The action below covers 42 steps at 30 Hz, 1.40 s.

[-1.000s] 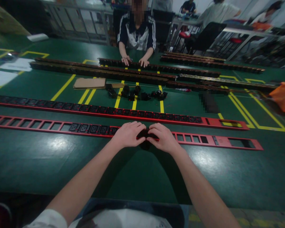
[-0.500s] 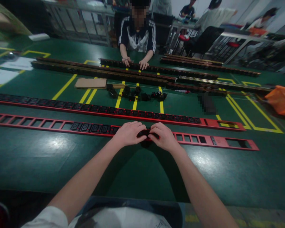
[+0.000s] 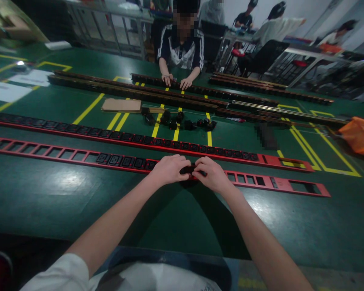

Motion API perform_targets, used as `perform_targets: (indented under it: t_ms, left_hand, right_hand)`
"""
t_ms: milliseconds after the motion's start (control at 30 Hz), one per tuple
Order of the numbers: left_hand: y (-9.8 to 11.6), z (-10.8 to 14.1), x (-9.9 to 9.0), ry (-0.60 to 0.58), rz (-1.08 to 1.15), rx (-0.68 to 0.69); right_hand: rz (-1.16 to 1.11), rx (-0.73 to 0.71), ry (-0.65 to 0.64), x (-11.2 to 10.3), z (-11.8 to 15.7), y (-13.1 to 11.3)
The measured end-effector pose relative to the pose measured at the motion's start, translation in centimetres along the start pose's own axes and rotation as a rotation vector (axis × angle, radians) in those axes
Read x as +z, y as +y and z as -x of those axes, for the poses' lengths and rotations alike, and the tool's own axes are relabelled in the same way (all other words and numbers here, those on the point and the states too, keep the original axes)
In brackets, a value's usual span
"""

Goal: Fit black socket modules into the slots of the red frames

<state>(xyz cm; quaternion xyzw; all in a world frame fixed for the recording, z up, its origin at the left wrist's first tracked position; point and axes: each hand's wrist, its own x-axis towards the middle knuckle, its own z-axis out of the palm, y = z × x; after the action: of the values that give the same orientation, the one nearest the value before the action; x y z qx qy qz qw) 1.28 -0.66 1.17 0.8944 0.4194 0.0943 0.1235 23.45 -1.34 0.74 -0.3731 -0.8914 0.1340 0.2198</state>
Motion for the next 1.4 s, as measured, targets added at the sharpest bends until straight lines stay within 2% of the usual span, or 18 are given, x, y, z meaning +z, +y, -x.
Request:
perform_targets:
  t_ms: [100,167,267,367,433,533,667,733,867,967,1233,1400]
  left_hand:
    - [0.0,-0.1,0.1,-0.010,-0.005,-0.013]
    - [0.0,-0.2,0.1,-0.010,-0.016,-0.033]
    - [0.0,-0.1,0.2,0.008,-0.016,-0.039]
    - [0.0,0.0,0.1,0.025,0.002,-0.010]
    - [0.0,0.0,0.1,0.027,0.001,-0.001]
    - [-0.2,0.0,0.2,0.015,-0.017,0.016]
    - [-0.4,0.0,0.3,0.008,-0.022,0.033]
    - [-0.4,0.0,0.3,0.013,-0.026,0.036]
    - [-0.3,0.1,0.4,0.016,-0.032,0.032]
    - [-0.2,0.2,0.4,0.031,-0.016,0.021]
    - [0.0,0.3,0.4,0.048,0.010,0.019]
    - [0.1,0.3,0.3,0.036,0.016,0.007]
  right_hand:
    - [0.018,0.040,-0.058,-0.5,-1.2,0.1]
    - [0.057,0.055,-0.065,-0.8,-2.9,0.6]
    - [0.103,0.079,-0.045,-1.2,-7.0,2.0]
    - [0.105,0.074,-0.077,-1.1,-11.9,3.5]
    - [0.168,0.082,-0.078,-0.6,-14.9,4.3]
    - [0.308,0.043,-0.153,0.8,-18.3,5.0]
    - [0.518,-0.023,-0.311,2.7,-20.5,5.4]
    - [0.548,-0.026,-0.328,3.0,-20.7,5.5]
    - [0.478,0.056,-0.240,2.4,-19.4,5.3]
    - [0.392,0.118,-0.145,1.4,-16.8,5.1]
    - [0.200,0.186,0.155,-1.7,-5.1,4.9]
    - [0.109,0.213,0.269,-1.7,0.1,4.8]
